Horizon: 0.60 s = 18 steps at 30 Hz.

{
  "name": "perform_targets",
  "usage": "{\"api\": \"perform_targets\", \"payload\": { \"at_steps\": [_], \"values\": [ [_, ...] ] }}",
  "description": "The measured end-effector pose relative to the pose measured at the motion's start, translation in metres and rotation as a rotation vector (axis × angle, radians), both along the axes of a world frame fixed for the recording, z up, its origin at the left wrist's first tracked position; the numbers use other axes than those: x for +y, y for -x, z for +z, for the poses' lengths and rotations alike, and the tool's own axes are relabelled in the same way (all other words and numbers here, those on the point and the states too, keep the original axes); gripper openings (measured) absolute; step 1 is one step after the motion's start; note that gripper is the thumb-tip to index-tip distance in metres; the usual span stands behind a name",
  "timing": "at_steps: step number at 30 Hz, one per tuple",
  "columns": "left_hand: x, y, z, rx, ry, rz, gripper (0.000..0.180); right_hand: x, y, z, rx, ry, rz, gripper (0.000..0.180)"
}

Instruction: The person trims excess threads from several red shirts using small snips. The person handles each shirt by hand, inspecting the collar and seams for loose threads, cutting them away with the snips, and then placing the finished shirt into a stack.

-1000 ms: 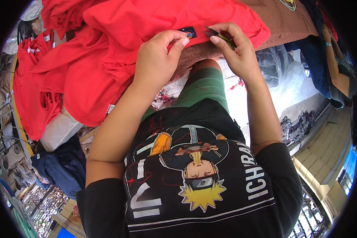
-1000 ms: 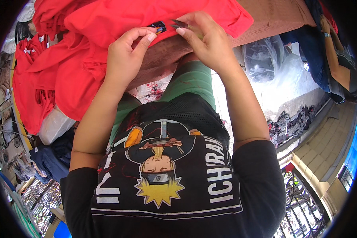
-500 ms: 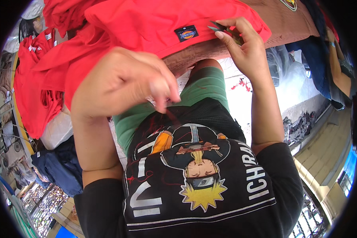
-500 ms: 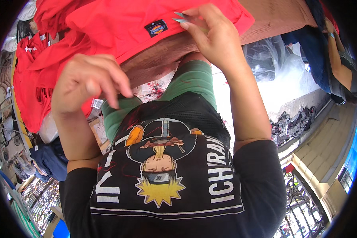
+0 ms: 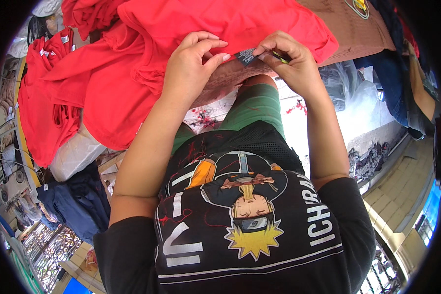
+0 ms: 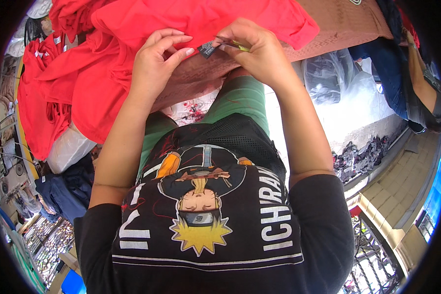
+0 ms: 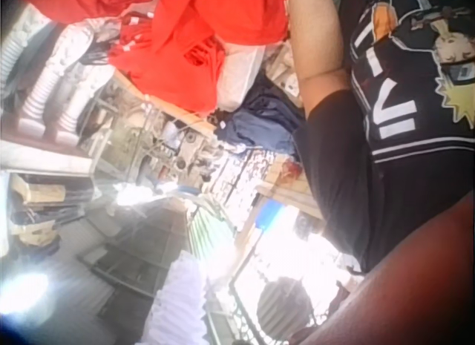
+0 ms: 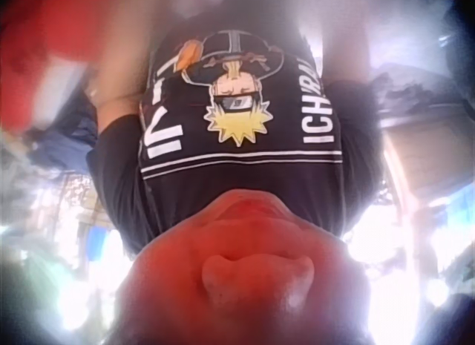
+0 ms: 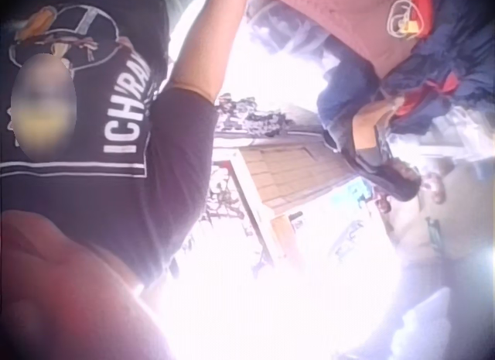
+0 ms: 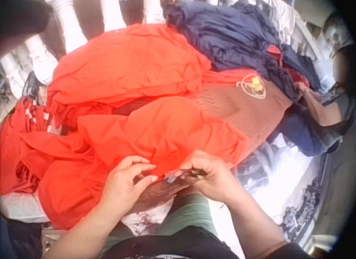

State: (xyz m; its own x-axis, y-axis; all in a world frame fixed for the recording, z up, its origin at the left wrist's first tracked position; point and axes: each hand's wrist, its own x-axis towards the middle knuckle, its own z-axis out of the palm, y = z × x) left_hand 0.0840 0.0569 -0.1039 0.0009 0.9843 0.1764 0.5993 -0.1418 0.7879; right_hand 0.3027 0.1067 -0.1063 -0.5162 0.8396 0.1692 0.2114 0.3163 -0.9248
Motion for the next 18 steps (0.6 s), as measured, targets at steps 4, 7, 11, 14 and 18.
{"api": "perform_targets", "payload": {
  "at_steps": [4, 7, 11, 14, 18],
  "values": [
    [0.002, 0.002, -0.002, 0.055, -0.064, 0.002, 0.017, -0.001, -0.003, 0.000, -0.009, -0.063, 0.033, 0.019],
    [0.004, 0.003, 0.000, 0.019, 0.009, 0.011, 0.016, 0.000, -0.004, 0.000, -0.026, -0.081, 0.051, 0.019],
    [0.009, 0.013, 0.001, -0.155, 0.162, -0.006, 0.022, 0.001, -0.003, -0.004, 0.044, -0.021, 0.017, 0.014],
    [0.011, 0.014, 0.005, -0.241, 0.190, -0.032, 0.023, 0.008, 0.002, -0.003, -0.017, 0.027, -0.152, 0.012],
    [0.010, 0.015, -0.001, -0.312, 0.148, 0.003, 0.020, -0.009, 0.026, 0.039, -0.350, -0.422, -0.351, 0.019]
  ]
}}
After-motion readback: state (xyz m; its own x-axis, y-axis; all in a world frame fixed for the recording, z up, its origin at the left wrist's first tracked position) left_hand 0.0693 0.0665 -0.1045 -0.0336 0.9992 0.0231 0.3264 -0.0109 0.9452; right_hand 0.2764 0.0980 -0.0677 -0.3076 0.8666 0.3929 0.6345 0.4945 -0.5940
